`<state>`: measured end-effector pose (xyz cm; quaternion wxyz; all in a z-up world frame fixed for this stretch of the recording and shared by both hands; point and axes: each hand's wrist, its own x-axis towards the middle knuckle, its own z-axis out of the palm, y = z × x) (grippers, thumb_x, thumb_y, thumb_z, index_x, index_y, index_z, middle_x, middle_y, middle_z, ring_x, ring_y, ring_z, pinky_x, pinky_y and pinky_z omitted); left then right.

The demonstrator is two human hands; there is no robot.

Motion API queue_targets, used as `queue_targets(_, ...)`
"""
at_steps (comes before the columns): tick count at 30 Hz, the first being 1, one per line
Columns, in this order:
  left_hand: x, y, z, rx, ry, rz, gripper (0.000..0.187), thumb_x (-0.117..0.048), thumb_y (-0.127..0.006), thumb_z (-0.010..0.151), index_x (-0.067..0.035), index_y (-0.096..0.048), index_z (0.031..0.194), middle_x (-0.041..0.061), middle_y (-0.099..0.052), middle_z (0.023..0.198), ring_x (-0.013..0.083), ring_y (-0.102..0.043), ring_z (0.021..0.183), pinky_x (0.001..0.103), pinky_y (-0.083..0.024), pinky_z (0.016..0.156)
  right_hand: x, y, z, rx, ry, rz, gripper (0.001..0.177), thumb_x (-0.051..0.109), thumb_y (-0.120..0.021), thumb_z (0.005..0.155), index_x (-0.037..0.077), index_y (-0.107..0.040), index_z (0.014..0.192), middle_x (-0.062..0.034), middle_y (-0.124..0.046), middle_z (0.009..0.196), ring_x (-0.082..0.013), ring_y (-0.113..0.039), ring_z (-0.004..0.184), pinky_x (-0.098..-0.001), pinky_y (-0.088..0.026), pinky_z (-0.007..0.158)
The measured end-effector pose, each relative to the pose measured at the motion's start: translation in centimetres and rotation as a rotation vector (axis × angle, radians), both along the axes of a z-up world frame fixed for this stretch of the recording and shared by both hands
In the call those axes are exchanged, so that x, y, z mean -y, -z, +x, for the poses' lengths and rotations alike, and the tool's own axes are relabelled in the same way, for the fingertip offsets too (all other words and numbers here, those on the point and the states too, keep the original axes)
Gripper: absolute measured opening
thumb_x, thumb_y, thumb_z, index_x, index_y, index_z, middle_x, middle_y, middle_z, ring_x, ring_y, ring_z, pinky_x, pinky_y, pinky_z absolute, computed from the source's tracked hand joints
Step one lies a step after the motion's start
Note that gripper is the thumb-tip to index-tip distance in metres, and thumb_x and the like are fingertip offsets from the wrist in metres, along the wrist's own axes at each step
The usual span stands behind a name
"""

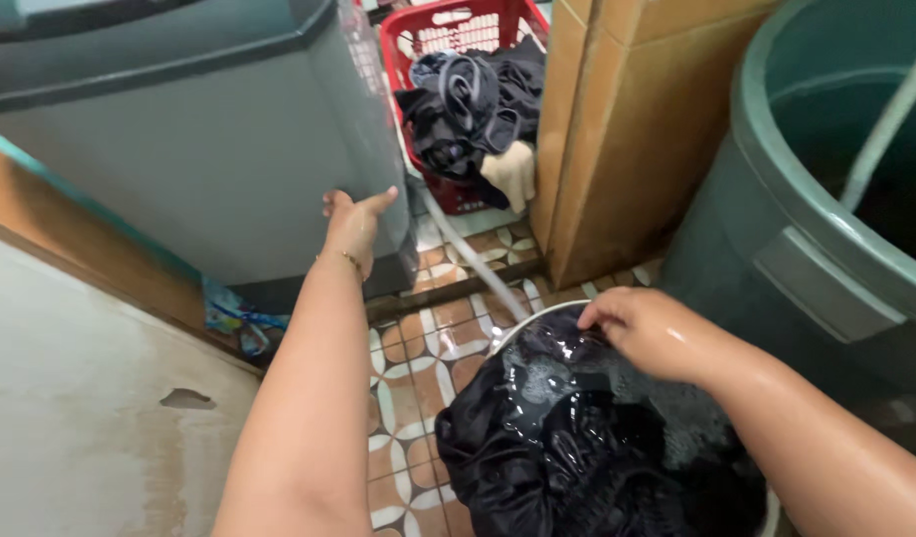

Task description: The person washes dark clothing by hand in a bucket of soapy water, dipping items into a large water container and scrubbing them.

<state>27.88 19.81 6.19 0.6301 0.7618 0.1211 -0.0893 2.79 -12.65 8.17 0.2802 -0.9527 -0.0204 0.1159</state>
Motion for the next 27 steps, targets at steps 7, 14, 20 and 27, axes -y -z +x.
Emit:
queue_targets(7, 3.8, 0.3, -5.1, 0.137, 0.012, -0.138, 0.113, -0.041, -0.075, 0.081, 0.0, -0.008, 0.162, 0.024, -0.027, 0.166, 0.0341, -0.035, 0.152, 0.043, -0.031, 0.121, 2.4, 4.5, -1.8, -0.05, -0.103, -0.019, 0.081, 0.03, -0.083, 0.076, 0.021, -0.048, 0.149, -0.0132, -0.055, 0.142, -0.0334, -0.056, 0.127, -0.0438, -0.045, 0.105)
queue_targets(14, 9.7, -4.5, -21.1, 0.255, 0.5, 0.132, 0.073, -0.049, -0.075, 0.077, -0.003, -0.06, 0.132, 0.02, -0.069, 0.125, 0.03, -0.066, 0.116, 0.036, -0.052, 0.097, -2.0, 5.8, -5.0, -0.094, -0.022, -0.483, 0.063, 0.032, -0.071, 0.086, 0.029, -0.052, 0.145, -0.0133, -0.055, 0.14, -0.0372, -0.054, 0.13, -0.0509, -0.044, 0.107)
queue_targets(20, 10.4, -9.0, -34.3, -0.065, 1.045, 1.078, 0.079, -0.067, -0.087, 0.063, -0.007, -0.074, 0.113, 0.014, -0.072, 0.119, 0.0296, -0.071, 0.108, 0.037, -0.055, 0.095, -0.9, -1.4, -9.2, -0.205, -0.056, -0.194, 0.06, 0.055, -0.076, 0.082, 0.018, -0.066, 0.128, -0.0141, -0.059, 0.134, -0.0344, -0.058, 0.126, -0.044, -0.047, 0.106)
queue_targets(27, 12.0, -1.7, -37.1, 0.057, 0.607, 0.785, 0.048, -0.029, -0.076, 0.074, -0.014, -0.07, 0.12, 0.015, -0.075, 0.118, 0.0344, -0.07, 0.112, 0.041, -0.055, 0.094, -3.8, -3.2, -16.4, -0.103, -0.146, -0.259, 0.057, 0.045, -0.081, 0.077, 0.013, -0.067, 0.121, -0.0175, -0.07, 0.112, -0.0368, -0.065, 0.109, -0.0465, -0.05, 0.095)
